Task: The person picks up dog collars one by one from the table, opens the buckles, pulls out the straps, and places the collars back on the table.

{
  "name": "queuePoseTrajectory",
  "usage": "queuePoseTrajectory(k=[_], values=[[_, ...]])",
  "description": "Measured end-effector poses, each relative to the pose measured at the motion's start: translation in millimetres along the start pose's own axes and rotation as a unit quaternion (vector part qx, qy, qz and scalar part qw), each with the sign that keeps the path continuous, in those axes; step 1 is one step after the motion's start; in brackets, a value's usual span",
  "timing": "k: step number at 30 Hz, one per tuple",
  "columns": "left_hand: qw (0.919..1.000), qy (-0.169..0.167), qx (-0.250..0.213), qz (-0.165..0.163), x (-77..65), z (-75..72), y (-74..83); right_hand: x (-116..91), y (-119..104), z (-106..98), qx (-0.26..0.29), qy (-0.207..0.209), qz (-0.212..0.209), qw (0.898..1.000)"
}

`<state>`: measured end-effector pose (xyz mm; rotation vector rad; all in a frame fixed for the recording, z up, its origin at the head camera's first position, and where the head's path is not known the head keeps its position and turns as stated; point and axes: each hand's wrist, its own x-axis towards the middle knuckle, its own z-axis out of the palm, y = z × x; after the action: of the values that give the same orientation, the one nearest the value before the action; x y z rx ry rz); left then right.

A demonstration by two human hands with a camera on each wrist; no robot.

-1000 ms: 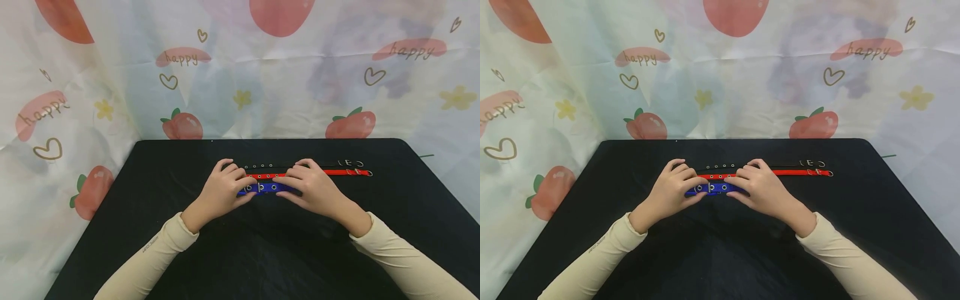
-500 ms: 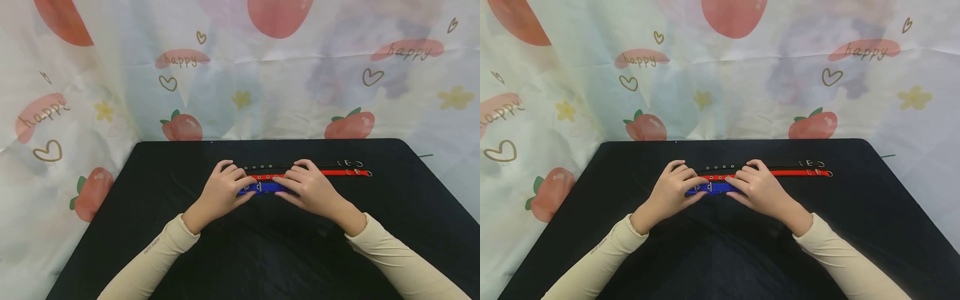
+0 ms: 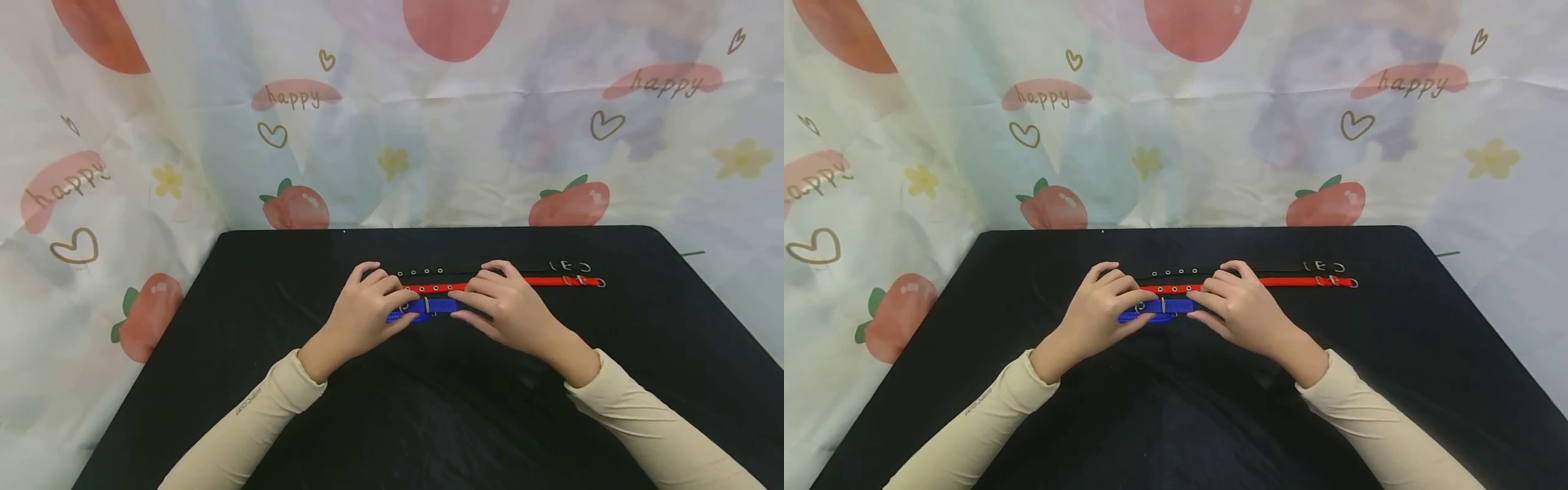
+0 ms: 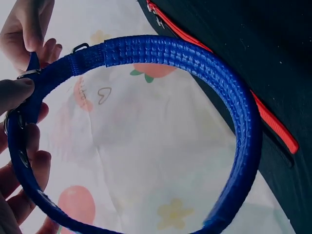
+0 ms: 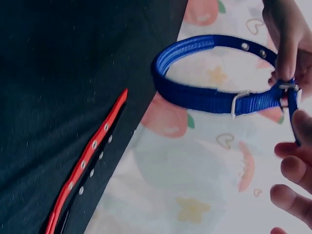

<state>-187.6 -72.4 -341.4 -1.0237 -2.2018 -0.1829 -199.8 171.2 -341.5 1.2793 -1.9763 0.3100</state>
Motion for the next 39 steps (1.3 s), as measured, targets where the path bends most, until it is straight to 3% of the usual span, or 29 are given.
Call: queuePoseTrajectory(k=[9, 26, 33, 39], values=[[0.9999, -0.009, 0.001, 0.008, 1.5, 1.4, 3.4, 1, -4, 4, 0.011, -0.006, 0.000, 1.000], [0.9996, 0.013, -0.004, 0.026, 4.4, 6.9, 9.1, 10, -12, 12, 0.031, 0.002, 0.006, 0.999], [0.9998, 0.010, -0.008, 0.016, 2.8, 3.0, 6.6, 8, -7, 6, 0.004, -0.040, 0.026, 0.999], [0.9995, 0.019, -0.013, 0.020, 3.1, 3.1, 6.6, 7, -8, 7, 0.019, -0.037, 0.028, 0.999]])
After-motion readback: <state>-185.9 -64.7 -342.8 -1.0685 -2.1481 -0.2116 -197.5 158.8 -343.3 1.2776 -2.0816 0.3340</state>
